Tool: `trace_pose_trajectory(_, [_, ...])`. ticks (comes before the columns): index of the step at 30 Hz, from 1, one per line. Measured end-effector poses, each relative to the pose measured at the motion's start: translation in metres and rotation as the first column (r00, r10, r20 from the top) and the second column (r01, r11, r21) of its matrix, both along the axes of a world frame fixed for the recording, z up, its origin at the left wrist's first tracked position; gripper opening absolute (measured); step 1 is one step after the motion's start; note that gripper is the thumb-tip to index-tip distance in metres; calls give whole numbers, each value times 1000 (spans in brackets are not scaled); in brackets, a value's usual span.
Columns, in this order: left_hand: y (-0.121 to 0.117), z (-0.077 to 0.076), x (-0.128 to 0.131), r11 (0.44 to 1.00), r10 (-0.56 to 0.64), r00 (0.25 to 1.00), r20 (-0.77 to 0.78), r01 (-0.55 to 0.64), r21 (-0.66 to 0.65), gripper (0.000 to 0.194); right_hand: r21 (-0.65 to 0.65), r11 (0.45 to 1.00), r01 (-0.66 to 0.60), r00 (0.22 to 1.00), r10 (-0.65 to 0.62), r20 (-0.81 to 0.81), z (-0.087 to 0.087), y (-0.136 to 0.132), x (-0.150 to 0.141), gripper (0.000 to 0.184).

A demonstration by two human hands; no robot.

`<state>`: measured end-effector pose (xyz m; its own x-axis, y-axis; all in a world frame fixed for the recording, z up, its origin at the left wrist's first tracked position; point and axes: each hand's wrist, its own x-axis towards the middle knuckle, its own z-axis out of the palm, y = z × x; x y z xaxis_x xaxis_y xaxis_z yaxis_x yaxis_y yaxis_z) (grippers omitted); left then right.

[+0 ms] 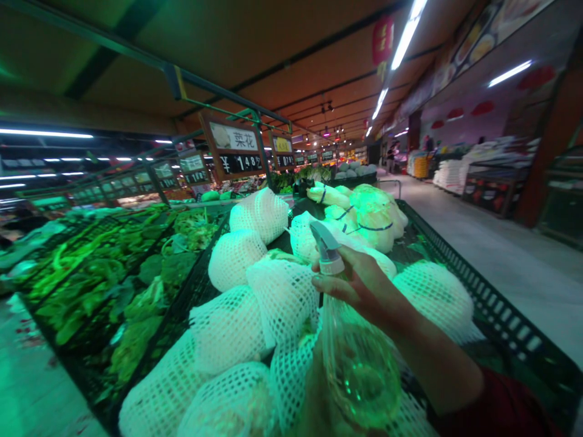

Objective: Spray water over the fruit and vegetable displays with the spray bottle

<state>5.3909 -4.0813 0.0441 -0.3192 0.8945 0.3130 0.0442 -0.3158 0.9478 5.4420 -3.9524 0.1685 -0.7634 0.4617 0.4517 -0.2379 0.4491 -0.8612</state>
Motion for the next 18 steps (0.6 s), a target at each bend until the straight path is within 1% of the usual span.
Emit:
trace_pose_trajectory(6, [4, 4, -5, 998, -42, 998, -38, 43, 42, 33, 9, 1000, -13, 1000, 13, -13, 1, 0, 0, 24])
trace_pose_trajectory(12, [2, 6, -10, 997, -43, 998, -51, 46, 60, 39, -14, 1000, -21, 1000, 21, -20, -1, 0, 0, 25])
trace_pose_trajectory(18, [1, 6, -10, 997, -45, 998, -47, 48, 58, 40, -21, 1000, -23, 1000, 23, -15, 0, 0, -1, 25])
